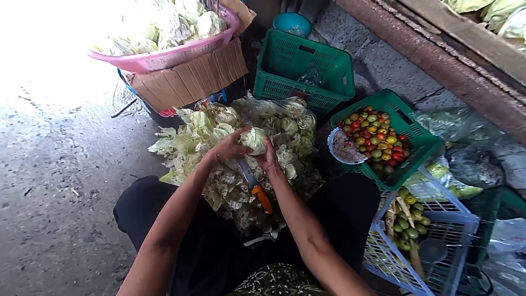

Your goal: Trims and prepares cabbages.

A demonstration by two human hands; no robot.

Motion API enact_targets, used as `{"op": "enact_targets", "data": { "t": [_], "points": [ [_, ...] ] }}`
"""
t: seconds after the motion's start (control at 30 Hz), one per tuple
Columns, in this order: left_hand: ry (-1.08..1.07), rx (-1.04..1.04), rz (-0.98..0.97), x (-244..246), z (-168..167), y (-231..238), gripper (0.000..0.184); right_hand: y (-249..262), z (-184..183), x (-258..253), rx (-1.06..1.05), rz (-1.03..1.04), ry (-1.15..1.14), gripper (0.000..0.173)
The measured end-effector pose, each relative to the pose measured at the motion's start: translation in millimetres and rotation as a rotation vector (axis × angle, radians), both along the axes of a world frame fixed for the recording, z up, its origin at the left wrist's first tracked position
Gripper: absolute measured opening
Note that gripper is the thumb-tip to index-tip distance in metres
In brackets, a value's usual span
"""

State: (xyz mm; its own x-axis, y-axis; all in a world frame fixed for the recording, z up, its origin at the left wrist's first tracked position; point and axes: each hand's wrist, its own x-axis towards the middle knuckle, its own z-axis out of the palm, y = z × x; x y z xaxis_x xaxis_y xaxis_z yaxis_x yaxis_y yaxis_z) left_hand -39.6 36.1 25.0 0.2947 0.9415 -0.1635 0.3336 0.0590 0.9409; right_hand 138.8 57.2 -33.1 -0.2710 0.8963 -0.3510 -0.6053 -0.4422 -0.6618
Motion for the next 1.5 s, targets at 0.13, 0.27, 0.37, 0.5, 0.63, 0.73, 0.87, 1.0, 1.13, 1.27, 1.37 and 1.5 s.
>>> {"op": "enact_targets", "data": {
  "t": [0.13, 0.27, 0.37, 0.5, 0.63, 0.73, 0.87, 1.0, 1.13, 1.27, 1.37, 1.5],
  "points": [
    [-0.153, -0.046, 0.103, -14, 7, 0, 0.040, 0, -4, 11, -0.007, -0.019, -0.033, 0.041],
    [-0.133, -0.059, 0.365, -20, 4, 4, 0.027, -2, -11, 20, -0.012, -0.009, -0.007, 0.043],
    [0.194, -0.042, 0.473, -24, -3, 9, 0.039, 0, -19, 18, 0.048, 0.019, -0.115, 0.045],
    [0.199, 0.003, 0.385, -8, 5, 2, 0.066, 2, -12, 7, 0.210, 0.056, -0.443, 0.083],
    [-0.094, -0.176, 0.195, 5, -6, -15, 0.091, -5, 14, -3, 0.566, 0.168, -0.761, 0.097],
    [-0.072, -0.071, 0.176, 2, -19, -14, 0.109, -4, 29, -10, 0.872, 0.132, -1.038, 0.117],
    [-0.072, -0.024, 0.129, -10, -8, -13, 0.089, -4, 42, -7, 0.934, 0.076, -1.146, 0.118],
    [-0.072, -0.039, 0.210, -8, 9, -13, 0.067, 0, 45, 1, 0.924, 0.099, -1.232, 0.120],
    [-0.066, 0.026, 0.360, 1, 12, -6, 0.035, 2, 45, 4, 0.882, 0.140, -1.292, 0.118],
    [0.061, 0.144, 0.409, 1, 11, -6, 0.022, 4, 42, 2, 0.892, 0.106, -1.259, 0.113],
    [0.245, 0.218, 0.417, 3, 36, -21, 0.012, 3, 38, 4, 0.772, 0.110, -1.065, 0.106],
    [0.446, 0.251, 0.417, -6, 16, -13, 0.032, 0, 24, 14, 0.555, 0.127, -0.765, 0.101]
  ]
}}
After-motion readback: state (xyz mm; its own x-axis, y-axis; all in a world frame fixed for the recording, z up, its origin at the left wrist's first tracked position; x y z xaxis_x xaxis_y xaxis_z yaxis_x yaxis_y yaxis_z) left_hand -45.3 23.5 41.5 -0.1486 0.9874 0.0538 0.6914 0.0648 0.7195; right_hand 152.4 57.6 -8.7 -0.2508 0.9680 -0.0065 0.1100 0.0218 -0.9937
